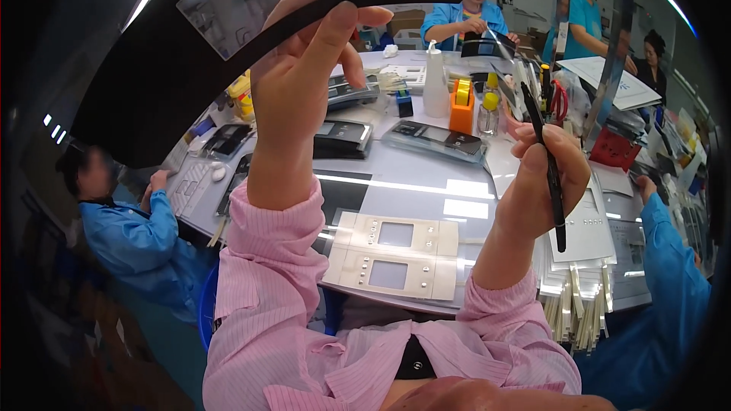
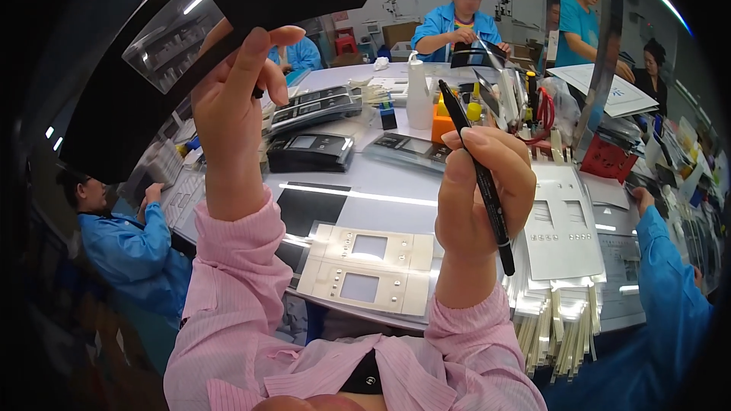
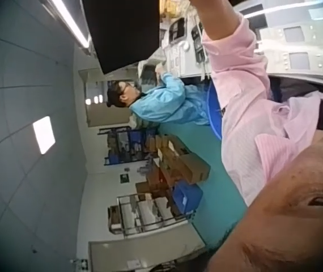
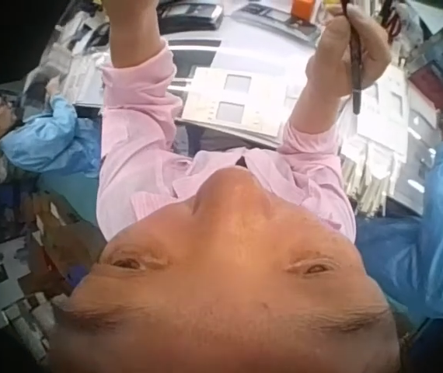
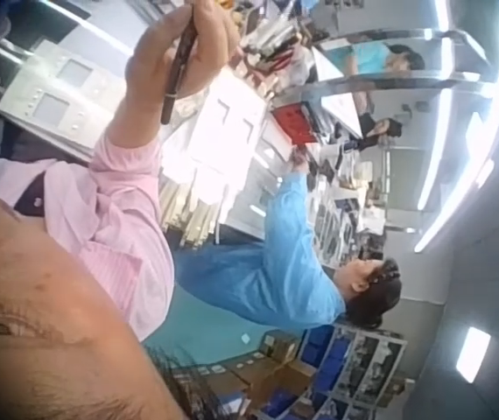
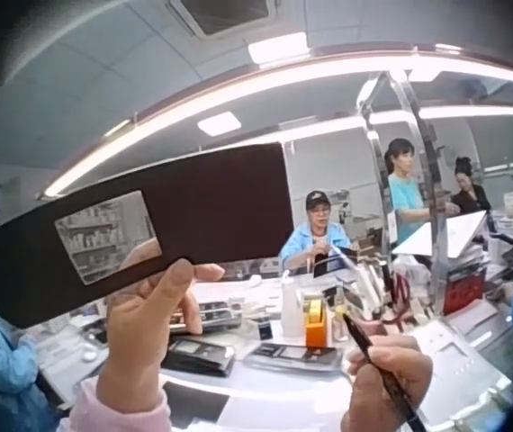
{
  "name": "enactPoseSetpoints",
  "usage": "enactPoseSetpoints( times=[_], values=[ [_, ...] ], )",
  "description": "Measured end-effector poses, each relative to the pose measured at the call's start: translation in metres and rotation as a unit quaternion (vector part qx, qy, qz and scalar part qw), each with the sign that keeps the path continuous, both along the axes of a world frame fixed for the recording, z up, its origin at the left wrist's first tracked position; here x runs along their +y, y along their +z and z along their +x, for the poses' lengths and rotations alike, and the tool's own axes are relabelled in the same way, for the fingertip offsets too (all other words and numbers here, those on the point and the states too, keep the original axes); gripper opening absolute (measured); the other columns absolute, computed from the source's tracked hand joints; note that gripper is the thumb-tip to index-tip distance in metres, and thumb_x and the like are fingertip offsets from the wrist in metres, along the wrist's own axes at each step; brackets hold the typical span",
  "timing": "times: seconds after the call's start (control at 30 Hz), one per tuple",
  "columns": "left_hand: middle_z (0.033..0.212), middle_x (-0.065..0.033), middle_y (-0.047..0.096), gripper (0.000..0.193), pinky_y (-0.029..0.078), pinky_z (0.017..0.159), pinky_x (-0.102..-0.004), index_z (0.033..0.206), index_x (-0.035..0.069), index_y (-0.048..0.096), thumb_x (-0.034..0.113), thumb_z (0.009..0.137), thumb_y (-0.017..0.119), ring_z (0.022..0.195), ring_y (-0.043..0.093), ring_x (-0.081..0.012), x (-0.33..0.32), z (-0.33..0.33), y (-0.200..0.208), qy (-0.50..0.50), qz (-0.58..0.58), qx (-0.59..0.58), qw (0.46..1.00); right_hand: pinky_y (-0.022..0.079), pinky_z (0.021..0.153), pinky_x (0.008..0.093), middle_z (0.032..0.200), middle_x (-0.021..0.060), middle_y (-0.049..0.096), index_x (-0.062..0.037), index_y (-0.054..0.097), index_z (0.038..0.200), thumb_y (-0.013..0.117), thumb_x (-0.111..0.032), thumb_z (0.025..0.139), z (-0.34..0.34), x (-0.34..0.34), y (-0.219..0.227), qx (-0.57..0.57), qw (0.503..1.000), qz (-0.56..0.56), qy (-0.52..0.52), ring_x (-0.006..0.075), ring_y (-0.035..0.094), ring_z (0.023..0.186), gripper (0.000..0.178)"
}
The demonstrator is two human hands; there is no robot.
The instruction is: The person is applying adhesive labels or panels to electronic equipment housings and cleaning the surfaces.
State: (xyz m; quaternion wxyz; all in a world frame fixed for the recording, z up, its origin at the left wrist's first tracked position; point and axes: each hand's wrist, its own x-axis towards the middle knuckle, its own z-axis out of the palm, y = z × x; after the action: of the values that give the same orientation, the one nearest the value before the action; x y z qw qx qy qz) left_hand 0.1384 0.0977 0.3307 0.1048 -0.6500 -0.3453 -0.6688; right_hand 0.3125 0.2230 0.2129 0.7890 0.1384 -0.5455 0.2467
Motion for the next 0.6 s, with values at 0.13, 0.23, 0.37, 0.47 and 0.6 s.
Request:
enactPoseSetpoints(
  times=[0.13, 0.23, 0.37, 0.47, 0.6],
  values=[
    [0.099, -0.0158, 0.073, 0.036, 0.045, 0.05, -0.019, 0.124, 0.003, 0.06, 0.027, 0.096, 0.063, 0.052, 0.059, -0.008, 0.002, -0.003, 0.008, 0.004, 0.006, 0.035, 0.999, 0.052, 0.083, 0.0309, 0.103, 0.0158, 0.061, -0.0016, 0.052, 0.112, 0.064, -0.006, 0.092, -0.002, 0.0, -0.001, -0.013, 0.999, 0.014, -0.034, 0.0187, 0.063, 0.088, 0.024],
    [0.099, -0.0134, 0.073, 0.03, 0.048, 0.049, -0.0199, 0.12, 0.006, 0.063, 0.024, 0.096, 0.063, 0.053, 0.061, -0.009, 0.007, -0.001, 0.008, -0.026, -0.004, 0.042, 0.999, 0.051, 0.083, 0.0297, 0.103, 0.0152, 0.061, -0.0018, 0.054, 0.113, 0.064, -0.007, 0.092, 0.0, -0.002, 0.001, -0.003, 0.999, 0.005, -0.033, 0.018, 0.063, 0.087, 0.024],
    [0.097, -0.0121, 0.073, 0.03, 0.047, 0.047, -0.0193, 0.121, 0.004, 0.061, 0.021, 0.096, 0.063, 0.053, 0.06, -0.0082, 0.014, 0.003, -0.004, -0.027, -0.03, 0.051, 0.998, 0.05, 0.082, 0.0289, 0.103, 0.014, 0.065, -0.0018, 0.057, 0.115, 0.064, -0.009, 0.092, 0.002, -0.008, 0.003, -0.021, 1.0, -0.006, -0.021, 0.0177, 0.064, 0.088, 0.025],
    [0.095, -0.0118, 0.073, 0.03, 0.046, 0.045, -0.0187, 0.121, 0.003, 0.06, 0.02, 0.096, 0.063, 0.052, 0.06, -0.0079, 0.022, 0.01, -0.016, -0.066, -0.059, 0.036, 0.995, 0.05, 0.083, 0.031, 0.098, 0.0134, 0.067, -0.0021, 0.059, 0.113, 0.062, -0.009, 0.093, 0.006, -0.005, 0.005, -0.039, 0.996, 0.0, -0.085, 0.0195, 0.064, 0.088, 0.021],
    [0.092, -0.0112, 0.074, 0.03, 0.045, 0.045, -0.018, 0.122, 0.002, 0.059, 0.018, 0.097, 0.062, 0.052, 0.059, -0.0076, 0.026, 0.013, -0.035, -0.088, -0.125, 0.048, 0.987, 0.048, 0.09, 0.0401, 0.094, 0.0085, 0.069, -0.0043, 0.061, 0.106, 0.065, -0.004, 0.086, 0.016, 0.003, 0.012, -0.07, 0.977, 0.05, -0.193, 0.0214, 0.064, 0.086, 0.021]
  ],
)
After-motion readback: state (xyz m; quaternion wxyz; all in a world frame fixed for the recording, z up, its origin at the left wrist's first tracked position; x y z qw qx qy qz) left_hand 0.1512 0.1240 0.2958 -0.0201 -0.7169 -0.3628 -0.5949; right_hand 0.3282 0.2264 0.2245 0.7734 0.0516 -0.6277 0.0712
